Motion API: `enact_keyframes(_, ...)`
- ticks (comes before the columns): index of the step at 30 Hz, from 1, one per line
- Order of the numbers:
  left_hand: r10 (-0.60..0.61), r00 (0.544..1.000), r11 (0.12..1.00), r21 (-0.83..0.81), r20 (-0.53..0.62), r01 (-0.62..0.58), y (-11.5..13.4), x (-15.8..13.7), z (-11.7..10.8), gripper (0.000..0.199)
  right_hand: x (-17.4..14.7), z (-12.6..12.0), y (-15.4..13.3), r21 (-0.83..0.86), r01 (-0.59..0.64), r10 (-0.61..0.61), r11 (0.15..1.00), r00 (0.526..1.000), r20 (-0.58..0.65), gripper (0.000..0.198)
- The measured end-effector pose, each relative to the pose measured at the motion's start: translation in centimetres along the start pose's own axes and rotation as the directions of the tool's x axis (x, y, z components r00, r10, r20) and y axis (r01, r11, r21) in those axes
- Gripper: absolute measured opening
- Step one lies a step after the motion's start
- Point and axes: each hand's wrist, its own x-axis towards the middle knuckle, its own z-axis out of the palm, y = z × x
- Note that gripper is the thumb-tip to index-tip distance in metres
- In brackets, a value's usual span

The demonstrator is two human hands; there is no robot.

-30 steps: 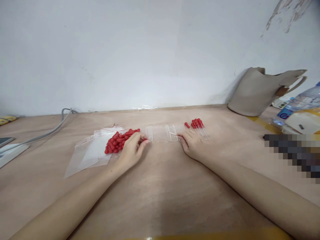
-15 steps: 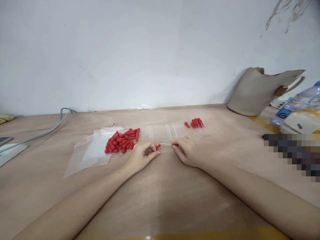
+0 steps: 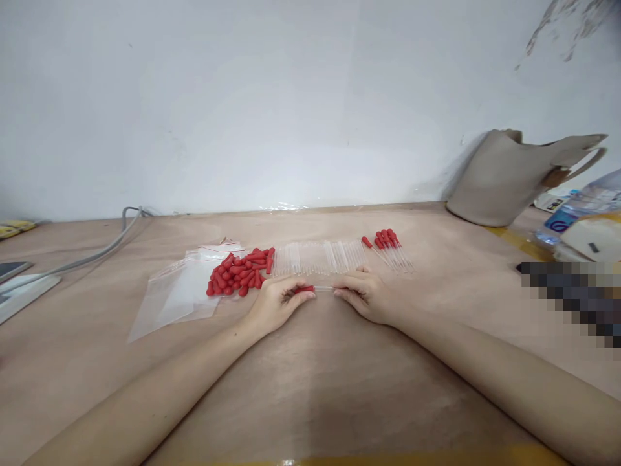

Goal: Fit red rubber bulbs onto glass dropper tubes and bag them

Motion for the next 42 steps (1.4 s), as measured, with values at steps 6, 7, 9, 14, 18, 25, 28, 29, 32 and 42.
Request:
enact_keyframes(6,0.082,0.995,0.997,0.005,0.056,-0.082,0.5,-0.2,-0.1,0.015,0.4,-0.9,-0.4,0.006,-0.004,0.004,1.0,0.998,0.07,0.019)
enact_keyframes(7,0.095,0.993,0.995,0.006,0.071,-0.096,0.5,-0.3,-0.1,0.016,0.4,-0.9,-0.5,0.005,-0.004,0.004,1.0,0.997,0.074,0.019)
enact_keyframes(9,0.116,0.989,0.993,0.017,0.093,-0.118,0.4,-0.4,-0.1,0.017,0.5,-1.0,-0.6,-0.006,-0.002,0.003,1.0,0.996,0.085,0.019)
enact_keyframes(14,0.134,0.987,0.988,0.066,0.09,-0.14,0.0,-0.4,0.1,0.018,0.5,-0.9,-1.2,-0.186,0.027,-0.02,0.982,0.999,0.041,0.021)
enact_keyframes(18,0.136,0.99,0.985,0.105,0.042,-0.139,0.1,-0.2,0.1,0.019,0.3,-0.3,-1.4,-0.283,0.035,-0.042,0.958,0.999,-0.02,0.023)
enact_keyframes(25,0.071,0.997,0.996,0.047,-0.012,-0.07,0.1,0.3,-0.2,0.018,0.3,-0.1,-0.7,0.003,-0.068,0.068,0.998,0.996,-0.051,0.015)
enact_keyframes(28,0.019,1.0,1.0,-0.006,-0.001,-0.019,-0.2,0.3,-0.1,0.019,0.3,-0.2,-0.8,0.006,-0.084,0.084,0.996,0.996,-0.043,0.015)
enact_keyframes(29,0.007,1.0,1.0,-0.013,0.005,-0.007,-0.3,0.2,0.0,0.019,0.3,-0.2,-0.8,0.001,-0.08,0.08,0.997,0.996,-0.038,0.016)
enact_keyframes(32,-0.007,1.0,1.0,-0.013,0.021,0.007,-0.4,0.1,0.1,0.017,0.3,0.1,-0.8,-0.014,-0.048,0.047,0.999,0.998,-0.04,0.018)
enact_keyframes(42,-0.017,0.998,1.0,-0.017,0.064,0.018,-0.2,-0.2,0.3,0.018,0.4,0.5,-1.0,-0.065,0.026,-0.03,0.998,0.997,-0.068,0.019)
